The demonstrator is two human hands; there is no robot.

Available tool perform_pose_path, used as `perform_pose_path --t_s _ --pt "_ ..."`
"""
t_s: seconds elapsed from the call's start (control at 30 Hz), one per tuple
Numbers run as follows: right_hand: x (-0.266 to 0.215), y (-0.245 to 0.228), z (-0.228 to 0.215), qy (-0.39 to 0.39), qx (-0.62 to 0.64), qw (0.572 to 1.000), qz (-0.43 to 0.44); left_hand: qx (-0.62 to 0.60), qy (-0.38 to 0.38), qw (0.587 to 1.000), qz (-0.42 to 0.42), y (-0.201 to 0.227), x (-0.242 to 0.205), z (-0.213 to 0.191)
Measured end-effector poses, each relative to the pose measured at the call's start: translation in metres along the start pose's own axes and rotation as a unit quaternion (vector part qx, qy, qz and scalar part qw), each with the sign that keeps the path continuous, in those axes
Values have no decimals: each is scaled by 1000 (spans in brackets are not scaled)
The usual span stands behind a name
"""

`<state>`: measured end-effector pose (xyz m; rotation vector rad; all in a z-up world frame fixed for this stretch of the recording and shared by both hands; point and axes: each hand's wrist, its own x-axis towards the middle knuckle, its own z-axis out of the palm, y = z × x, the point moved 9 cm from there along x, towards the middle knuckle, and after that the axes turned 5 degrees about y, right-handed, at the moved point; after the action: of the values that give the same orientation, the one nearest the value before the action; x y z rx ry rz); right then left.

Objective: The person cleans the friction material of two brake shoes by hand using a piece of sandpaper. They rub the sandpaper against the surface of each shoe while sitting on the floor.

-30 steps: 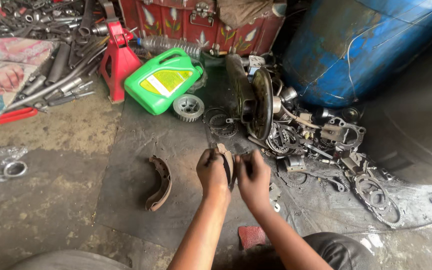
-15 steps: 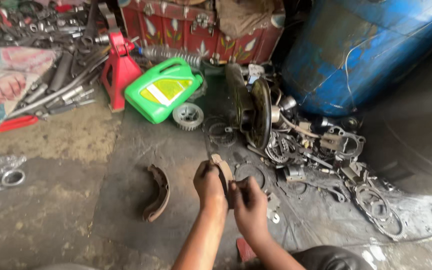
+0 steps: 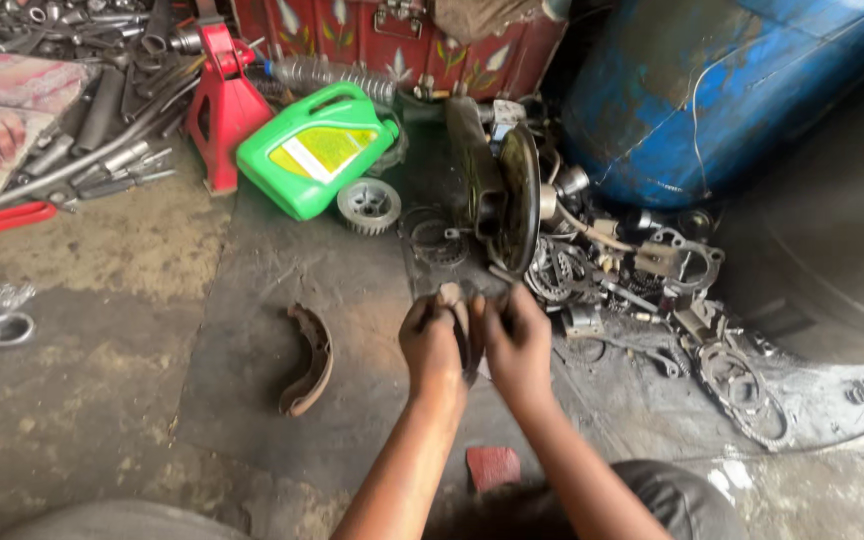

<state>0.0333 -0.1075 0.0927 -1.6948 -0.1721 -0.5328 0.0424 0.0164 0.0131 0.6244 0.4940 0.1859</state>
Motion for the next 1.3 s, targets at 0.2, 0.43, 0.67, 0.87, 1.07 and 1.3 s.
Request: perform_pose_path --t_s 0.2,0.43,0.67,0.87,1.07,1.3 --pt "9 -11 -2 26 -120 987 -98 1 -17 1000 20 -2 13 7" --pt "-19 -11 3 11 -87 995 -45 -9 12 999 -38 -6 16 5" --pt "-28 8 18 -6 -85 996 -3 -65 43 996 -47 -21 42 -24" --pt "7 21 10 34 -84 996 -28 25 12 999 44 -10 22 -12" --pt "-5 20 11 31 -74 995 -61 -53 8 998 -35 -2 27 -3" --pt "-49 48 11 -1 -19 988 151 95 54 992 62 -6 37 -25"
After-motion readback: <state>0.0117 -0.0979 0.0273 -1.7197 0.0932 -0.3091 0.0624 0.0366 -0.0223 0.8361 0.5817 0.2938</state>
